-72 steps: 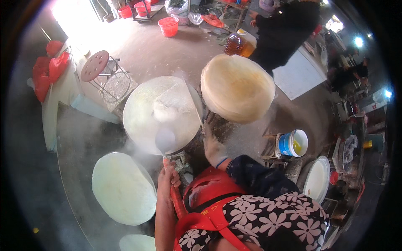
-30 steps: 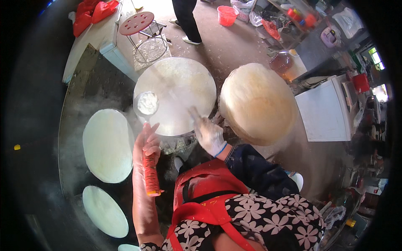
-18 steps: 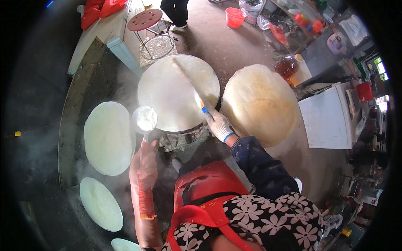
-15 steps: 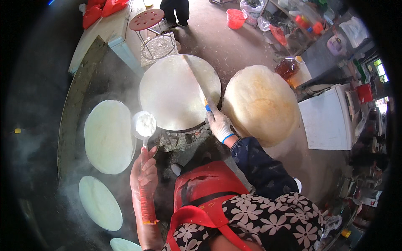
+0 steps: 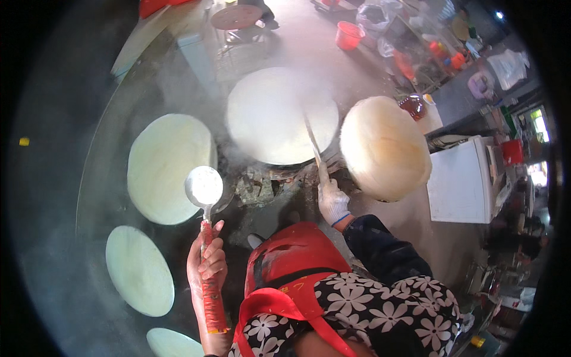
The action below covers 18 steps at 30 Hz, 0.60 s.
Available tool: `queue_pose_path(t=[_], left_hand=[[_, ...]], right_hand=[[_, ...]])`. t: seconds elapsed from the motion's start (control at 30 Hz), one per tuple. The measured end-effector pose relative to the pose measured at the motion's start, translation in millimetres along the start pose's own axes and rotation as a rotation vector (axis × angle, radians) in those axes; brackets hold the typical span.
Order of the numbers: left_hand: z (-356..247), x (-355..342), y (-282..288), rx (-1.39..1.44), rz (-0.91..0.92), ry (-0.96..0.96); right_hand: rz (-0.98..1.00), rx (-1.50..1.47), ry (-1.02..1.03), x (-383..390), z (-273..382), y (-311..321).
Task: The person ladles batter onto multiple hot griddles, spreads it into thin circles, flips the crepes, and stacks the cooked ones. The person uses a ladle and a wooden spatula to manage several crepes simultaneously on a large curved griddle.
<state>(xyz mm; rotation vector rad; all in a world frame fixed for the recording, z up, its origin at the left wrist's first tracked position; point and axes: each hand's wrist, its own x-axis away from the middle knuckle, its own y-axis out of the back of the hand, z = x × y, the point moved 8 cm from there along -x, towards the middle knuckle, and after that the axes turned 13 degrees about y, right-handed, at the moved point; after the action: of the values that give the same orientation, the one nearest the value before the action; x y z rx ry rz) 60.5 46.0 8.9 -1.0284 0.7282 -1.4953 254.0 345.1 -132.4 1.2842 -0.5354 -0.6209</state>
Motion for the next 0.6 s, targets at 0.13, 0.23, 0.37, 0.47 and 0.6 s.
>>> queue_pose_path(t=[0.13, 0.23, 0.37, 0.47, 0.6], left_hand=[[-20, 53, 9, 0.027, 0.02, -0.064], [-35, 96, 17, 0.029, -0.036, -0.175], [-43, 147, 21, 0.022, -0.057, -0.318], [-48, 182, 27, 0.033, -0.018, -0.365], [-53, 222, 36, 0.064, 0.024, -0.413]], right_hand=[[0.296, -0.009, 0.186, 14, 73, -25], [0.106, -0.195, 0.361, -16, 144, -19], [-0.113, -0.341, 0.445, -77, 230, -21], [-0.195, -0.571, 0.363, -119, 275, -29], [-0.115, -0.689, 0.089, -165, 303, -37]])
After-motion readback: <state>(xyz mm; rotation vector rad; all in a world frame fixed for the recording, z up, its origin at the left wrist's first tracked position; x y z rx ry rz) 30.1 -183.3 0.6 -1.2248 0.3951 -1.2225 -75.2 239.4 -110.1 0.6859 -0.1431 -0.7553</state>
